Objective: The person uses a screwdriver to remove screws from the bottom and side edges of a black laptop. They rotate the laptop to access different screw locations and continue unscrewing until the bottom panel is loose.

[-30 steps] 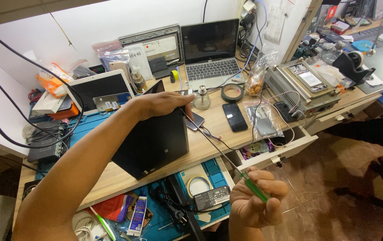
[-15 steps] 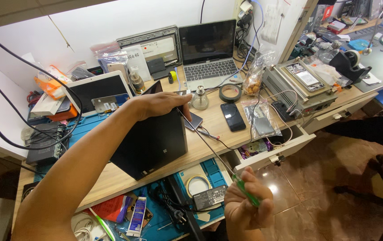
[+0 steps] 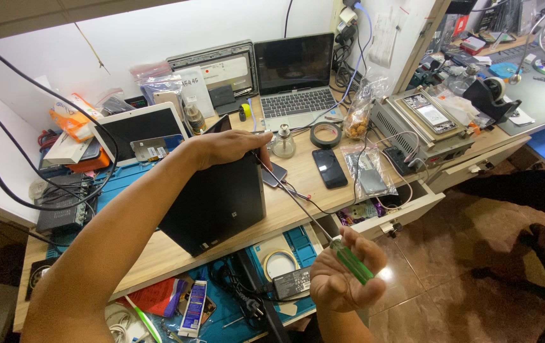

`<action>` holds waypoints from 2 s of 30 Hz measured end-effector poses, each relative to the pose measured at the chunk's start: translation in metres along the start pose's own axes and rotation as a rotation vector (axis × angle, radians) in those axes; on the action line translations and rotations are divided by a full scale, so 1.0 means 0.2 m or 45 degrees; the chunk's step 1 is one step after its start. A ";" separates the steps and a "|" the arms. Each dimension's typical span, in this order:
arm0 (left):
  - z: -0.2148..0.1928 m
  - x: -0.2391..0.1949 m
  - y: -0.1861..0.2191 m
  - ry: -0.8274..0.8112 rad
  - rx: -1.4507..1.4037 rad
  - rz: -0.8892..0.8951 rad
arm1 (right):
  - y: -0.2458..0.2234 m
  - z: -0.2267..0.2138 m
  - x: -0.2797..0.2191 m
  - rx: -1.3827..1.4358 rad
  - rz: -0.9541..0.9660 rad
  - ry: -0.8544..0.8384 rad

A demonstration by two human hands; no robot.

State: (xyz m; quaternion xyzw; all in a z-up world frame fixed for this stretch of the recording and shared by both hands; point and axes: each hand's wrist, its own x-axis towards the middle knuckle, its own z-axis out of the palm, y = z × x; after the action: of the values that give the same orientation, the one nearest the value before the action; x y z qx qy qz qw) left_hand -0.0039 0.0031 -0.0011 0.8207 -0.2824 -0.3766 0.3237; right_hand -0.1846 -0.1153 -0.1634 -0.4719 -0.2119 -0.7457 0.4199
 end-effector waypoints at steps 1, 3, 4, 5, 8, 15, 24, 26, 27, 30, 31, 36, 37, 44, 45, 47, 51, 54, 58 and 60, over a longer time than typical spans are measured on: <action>0.00 -0.01 0.00 0.006 0.013 0.013 | 0.00 0.02 0.01 -0.070 -0.057 -0.021; 0.00 -0.02 0.01 0.003 0.002 0.002 | -0.02 0.04 0.05 -0.050 -0.046 0.013; 0.00 -0.02 0.01 -0.004 -0.009 -0.009 | -0.03 0.06 0.07 -0.034 -0.034 0.044; 0.00 -0.02 0.01 0.001 -0.010 -0.007 | -0.03 0.06 0.09 -0.029 -0.037 0.043; 0.00 -0.03 0.02 0.041 0.025 -0.071 | -0.03 0.08 0.17 -0.016 -0.054 0.031; 0.03 -0.08 0.01 0.219 0.575 0.110 | -0.05 -0.13 0.25 0.101 0.394 0.633; 0.10 -0.27 -0.20 0.612 1.156 0.132 | 0.07 -0.06 0.23 0.061 1.536 0.202; 0.09 -0.32 -0.26 0.665 1.237 0.179 | 0.12 -0.02 0.07 0.028 1.922 0.052; 0.09 -0.35 -0.26 0.691 1.200 0.173 | 0.16 -0.03 -0.04 0.114 2.139 -0.103; 0.11 -0.42 -0.28 0.737 1.157 0.190 | 0.20 -0.03 -0.28 0.226 2.437 -0.295; 0.12 -0.43 -0.28 0.768 1.145 0.213 | 0.20 -0.02 -0.34 0.248 2.518 -0.339; 0.15 -0.48 -0.29 0.791 1.128 0.269 | 0.32 -0.05 -0.58 0.100 2.565 -0.468; 0.15 -0.49 -0.29 0.805 1.130 0.278 | 0.34 -0.05 -0.60 0.065 2.591 -0.498; 0.17 -0.64 -0.38 0.889 1.108 0.257 | 0.32 0.06 -0.58 0.125 2.721 -0.456; 0.18 -0.66 -0.40 0.954 1.091 0.259 | 0.33 0.06 -0.62 0.220 2.781 -0.446; 0.17 -0.70 -0.45 1.012 1.084 0.258 | 0.31 0.12 -0.61 0.327 2.840 -0.426; 0.17 -0.77 -0.54 1.134 0.991 0.260 | 0.21 0.23 -0.51 0.399 2.762 -0.415; 0.16 -0.84 -0.62 1.265 0.836 0.228 | 0.21 0.24 -0.48 0.355 2.630 -0.411; 0.21 -0.93 -0.77 1.601 0.651 0.322 | 0.25 0.29 -0.23 0.247 2.363 -0.545; 0.29 -0.93 -0.90 1.689 0.481 0.337 | 0.25 0.29 -0.13 0.148 2.176 -0.673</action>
State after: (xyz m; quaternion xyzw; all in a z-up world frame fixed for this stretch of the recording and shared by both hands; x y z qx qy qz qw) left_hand -0.1140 0.2290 -0.0833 0.8782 -0.1833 0.3018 0.3227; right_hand -0.1071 -0.0905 -0.1637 -0.6029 0.0847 -0.0337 0.7926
